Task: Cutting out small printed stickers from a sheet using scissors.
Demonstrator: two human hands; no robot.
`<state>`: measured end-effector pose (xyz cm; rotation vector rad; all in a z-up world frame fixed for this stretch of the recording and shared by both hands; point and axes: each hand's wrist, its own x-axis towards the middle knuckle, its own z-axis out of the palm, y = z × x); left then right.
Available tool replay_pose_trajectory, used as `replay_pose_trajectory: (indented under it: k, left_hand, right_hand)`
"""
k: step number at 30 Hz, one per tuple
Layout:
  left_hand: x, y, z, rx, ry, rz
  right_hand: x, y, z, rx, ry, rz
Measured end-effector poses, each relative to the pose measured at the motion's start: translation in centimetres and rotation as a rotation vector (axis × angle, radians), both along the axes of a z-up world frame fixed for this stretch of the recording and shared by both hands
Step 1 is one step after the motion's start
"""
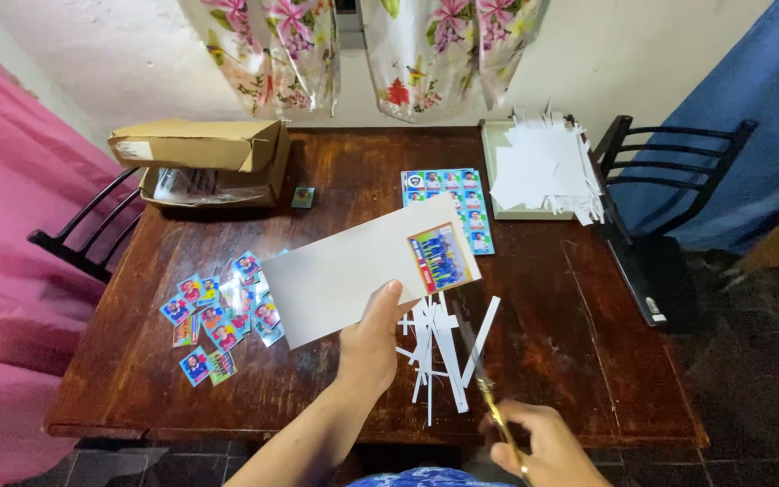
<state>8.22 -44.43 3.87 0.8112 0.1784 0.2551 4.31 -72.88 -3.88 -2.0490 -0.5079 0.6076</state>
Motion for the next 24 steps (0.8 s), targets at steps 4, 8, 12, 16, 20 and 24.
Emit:
replay_pose_trajectory:
  k: [4,8,12,16,20,24]
  left_hand:
    - [-0.4,-1.4,0.3,-0.015,-0.023,-0.038]
    - [-0.8,-1.7,0.0,0.007,0.032,-0.071]
    - [-1.2,-1.7,0.1,-0.031,0.047,-0.126]
    - [-1.6,-1.6,1.1,-0.071,0.134,-0.18]
    - [-1.8,-1.7,1.0,-0.037,0.16,-0.156]
    - [-1.8,-1.6,1.2,-0.053,0.204,-0.178]
  right_hand:
    - [0.8,4.7,7.4,0.153,-0.133,0.045]
    - [1.8,6.3,8.9,0.237,0.013,0.023]
    - [1.6,6.8,9.1,0.361,0.083,0.004]
    - [1.7,7.1,9.2,0.329,0.067,0.014]
    - [1.6,7.1,8.7,0.303,0.036,0.005]
    - [1.6,7.2,8.7,0.294,0.034,-0.005]
